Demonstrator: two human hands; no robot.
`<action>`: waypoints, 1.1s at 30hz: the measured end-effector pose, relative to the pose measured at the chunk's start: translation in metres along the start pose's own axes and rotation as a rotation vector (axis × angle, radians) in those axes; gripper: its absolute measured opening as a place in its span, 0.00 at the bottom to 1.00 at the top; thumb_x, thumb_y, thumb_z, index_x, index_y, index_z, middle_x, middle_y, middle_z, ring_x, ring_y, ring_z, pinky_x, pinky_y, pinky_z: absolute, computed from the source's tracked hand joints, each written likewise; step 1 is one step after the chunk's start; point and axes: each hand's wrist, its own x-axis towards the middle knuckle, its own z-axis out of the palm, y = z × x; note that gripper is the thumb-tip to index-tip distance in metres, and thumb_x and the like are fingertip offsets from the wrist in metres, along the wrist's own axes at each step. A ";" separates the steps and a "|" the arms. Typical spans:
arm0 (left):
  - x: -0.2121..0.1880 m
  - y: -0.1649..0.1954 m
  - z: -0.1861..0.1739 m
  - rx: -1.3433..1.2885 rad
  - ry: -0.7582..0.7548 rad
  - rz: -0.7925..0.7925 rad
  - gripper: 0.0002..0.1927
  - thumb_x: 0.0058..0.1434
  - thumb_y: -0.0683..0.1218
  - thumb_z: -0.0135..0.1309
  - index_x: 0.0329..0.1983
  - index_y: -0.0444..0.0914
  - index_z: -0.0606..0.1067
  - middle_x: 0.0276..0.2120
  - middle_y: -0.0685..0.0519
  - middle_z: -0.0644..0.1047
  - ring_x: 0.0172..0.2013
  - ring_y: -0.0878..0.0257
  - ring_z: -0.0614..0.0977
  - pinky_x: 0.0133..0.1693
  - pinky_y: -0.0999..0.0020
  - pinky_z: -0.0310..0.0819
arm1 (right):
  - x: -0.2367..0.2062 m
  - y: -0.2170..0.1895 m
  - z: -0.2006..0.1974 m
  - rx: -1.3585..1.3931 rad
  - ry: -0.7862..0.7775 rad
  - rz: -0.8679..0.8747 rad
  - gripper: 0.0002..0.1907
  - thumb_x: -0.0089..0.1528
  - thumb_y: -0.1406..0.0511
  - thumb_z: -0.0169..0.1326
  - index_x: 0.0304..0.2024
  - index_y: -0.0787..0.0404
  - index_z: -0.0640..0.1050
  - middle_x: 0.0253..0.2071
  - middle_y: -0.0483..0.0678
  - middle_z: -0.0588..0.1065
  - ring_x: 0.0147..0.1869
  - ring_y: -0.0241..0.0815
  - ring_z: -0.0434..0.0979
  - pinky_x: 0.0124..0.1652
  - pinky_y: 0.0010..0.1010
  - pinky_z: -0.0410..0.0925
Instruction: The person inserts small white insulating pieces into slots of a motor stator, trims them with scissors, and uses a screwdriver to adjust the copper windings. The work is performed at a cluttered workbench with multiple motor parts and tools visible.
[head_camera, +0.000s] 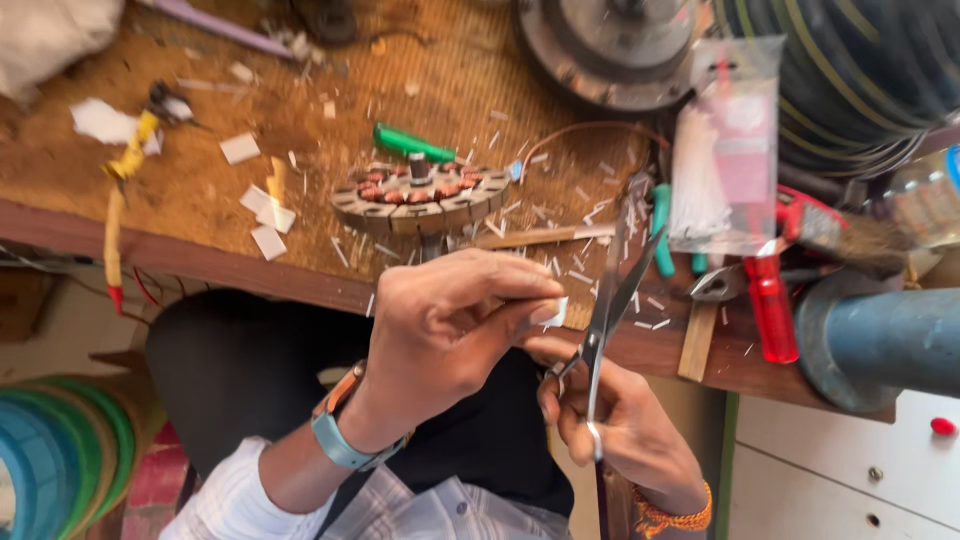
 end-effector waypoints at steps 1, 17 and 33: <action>0.000 -0.004 0.000 0.024 -0.006 0.004 0.06 0.61 0.38 0.64 0.42 0.36 0.83 0.40 0.51 0.85 0.34 0.70 0.87 0.31 0.79 0.79 | -0.004 0.002 -0.004 -0.063 -0.062 -0.013 0.51 0.49 0.52 0.71 0.70 0.67 0.69 0.35 0.46 0.73 0.28 0.29 0.67 0.28 0.22 0.63; 0.003 -0.026 0.010 -0.084 0.019 -0.172 0.04 0.63 0.38 0.61 0.39 0.31 0.81 0.45 0.46 0.85 0.32 0.69 0.88 0.30 0.79 0.82 | 0.001 0.006 0.003 -0.233 -0.054 0.140 0.57 0.37 0.37 0.71 0.56 0.72 0.80 0.23 0.39 0.71 0.26 0.28 0.65 0.27 0.23 0.58; 0.002 -0.020 0.010 -0.052 0.038 -0.143 0.05 0.63 0.39 0.61 0.40 0.31 0.81 0.38 0.49 0.86 0.33 0.67 0.89 0.33 0.77 0.84 | -0.001 -0.007 0.014 -0.263 -0.004 0.127 0.56 0.36 0.39 0.70 0.55 0.71 0.81 0.22 0.39 0.71 0.26 0.27 0.67 0.27 0.22 0.58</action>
